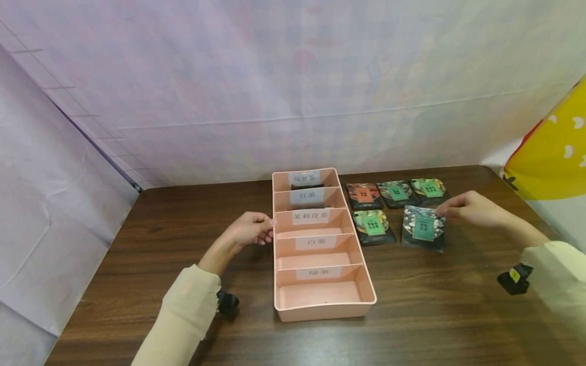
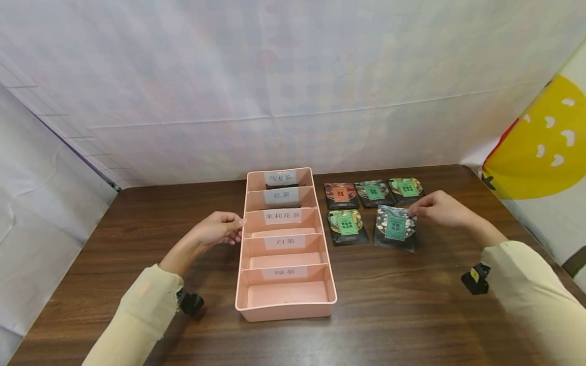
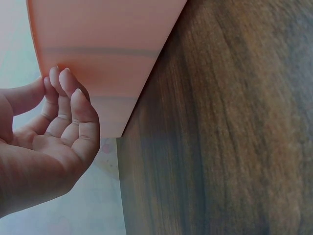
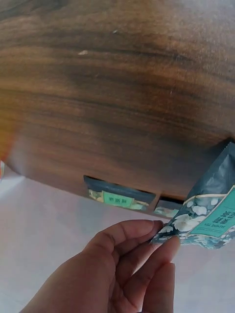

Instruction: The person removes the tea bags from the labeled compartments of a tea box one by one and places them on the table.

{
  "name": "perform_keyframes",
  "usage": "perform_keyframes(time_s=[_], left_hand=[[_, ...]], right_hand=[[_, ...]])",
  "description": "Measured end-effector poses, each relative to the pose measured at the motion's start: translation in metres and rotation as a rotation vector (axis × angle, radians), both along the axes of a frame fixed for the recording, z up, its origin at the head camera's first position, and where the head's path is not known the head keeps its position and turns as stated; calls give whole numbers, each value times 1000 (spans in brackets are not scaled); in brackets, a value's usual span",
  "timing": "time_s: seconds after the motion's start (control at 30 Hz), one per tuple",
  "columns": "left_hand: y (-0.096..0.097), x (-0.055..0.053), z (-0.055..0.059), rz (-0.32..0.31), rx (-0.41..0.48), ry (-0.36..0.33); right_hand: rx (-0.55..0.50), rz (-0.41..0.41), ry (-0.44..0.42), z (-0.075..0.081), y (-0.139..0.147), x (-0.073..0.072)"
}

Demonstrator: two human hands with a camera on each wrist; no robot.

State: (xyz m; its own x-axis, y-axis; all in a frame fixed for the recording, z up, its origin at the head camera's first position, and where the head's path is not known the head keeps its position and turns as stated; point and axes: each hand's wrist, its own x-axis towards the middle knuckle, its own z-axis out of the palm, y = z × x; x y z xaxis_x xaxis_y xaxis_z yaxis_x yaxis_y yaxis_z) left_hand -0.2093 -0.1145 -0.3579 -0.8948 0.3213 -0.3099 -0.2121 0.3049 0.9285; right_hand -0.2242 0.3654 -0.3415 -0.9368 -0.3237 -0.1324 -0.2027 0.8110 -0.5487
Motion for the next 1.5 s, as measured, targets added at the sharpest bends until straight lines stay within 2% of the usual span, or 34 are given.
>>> perform_keyframes(time_s=[0.5, 0.8, 1.1, 1.3, 1.5], left_hand=[[1, 0, 2, -3, 11, 3], [0, 0, 2, -4, 9, -3], [0, 1, 2, -9, 9, 0], [1, 1, 2, -11, 6, 4], [1, 1, 2, -6, 9, 6]], right_hand=[[-2, -45, 0, -7, -4, 3], [-48, 20, -46, -6, -14, 20], [-162, 87, -146, -13, -23, 35], [-166, 75, -179, -19, -25, 37], [-183, 65, -164, -24, -26, 34]])
